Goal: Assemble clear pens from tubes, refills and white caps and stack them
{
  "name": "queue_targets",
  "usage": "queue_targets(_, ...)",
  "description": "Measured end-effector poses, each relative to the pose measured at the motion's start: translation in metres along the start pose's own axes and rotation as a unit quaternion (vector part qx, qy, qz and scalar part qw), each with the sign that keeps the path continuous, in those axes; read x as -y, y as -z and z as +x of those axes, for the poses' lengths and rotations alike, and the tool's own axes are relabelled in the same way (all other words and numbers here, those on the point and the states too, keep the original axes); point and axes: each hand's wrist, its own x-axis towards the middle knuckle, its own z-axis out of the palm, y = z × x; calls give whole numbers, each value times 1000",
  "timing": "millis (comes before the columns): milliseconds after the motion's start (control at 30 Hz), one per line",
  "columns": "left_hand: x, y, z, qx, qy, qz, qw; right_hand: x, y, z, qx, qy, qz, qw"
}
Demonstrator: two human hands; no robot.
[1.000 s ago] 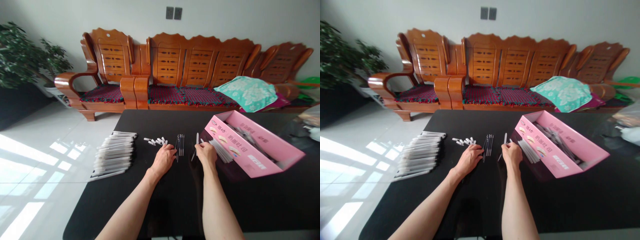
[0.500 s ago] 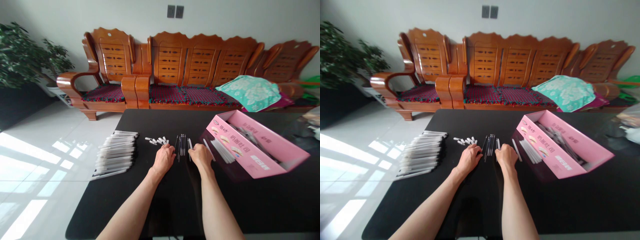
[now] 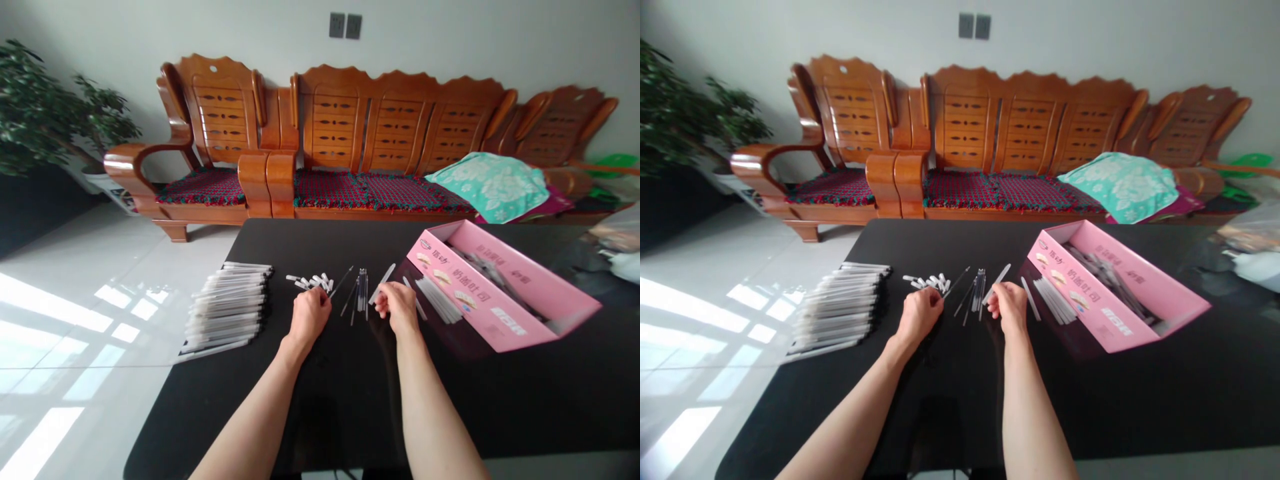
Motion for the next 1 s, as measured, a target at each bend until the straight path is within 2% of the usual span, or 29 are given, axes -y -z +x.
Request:
queue_targets(67, 5, 5, -1, 15, 12, -118, 993, 1, 0, 0, 16, 14, 90, 996)
queue_targets(133, 8, 8, -3, 43, 18, -228, 973, 2, 0, 0, 20, 30, 151, 988)
queue_targets(233, 10, 11, -5, 73, 23, -298, 952, 3, 0, 2, 1, 40, 220, 975)
queue_targets(433, 11, 10, -5, 94, 14, -336, 937, -1, 3, 8, -22, 36, 272, 961)
queue_targets(1000, 14, 10, -4, 97, 6, -328, 940, -1, 6, 9, -28, 40, 271, 961)
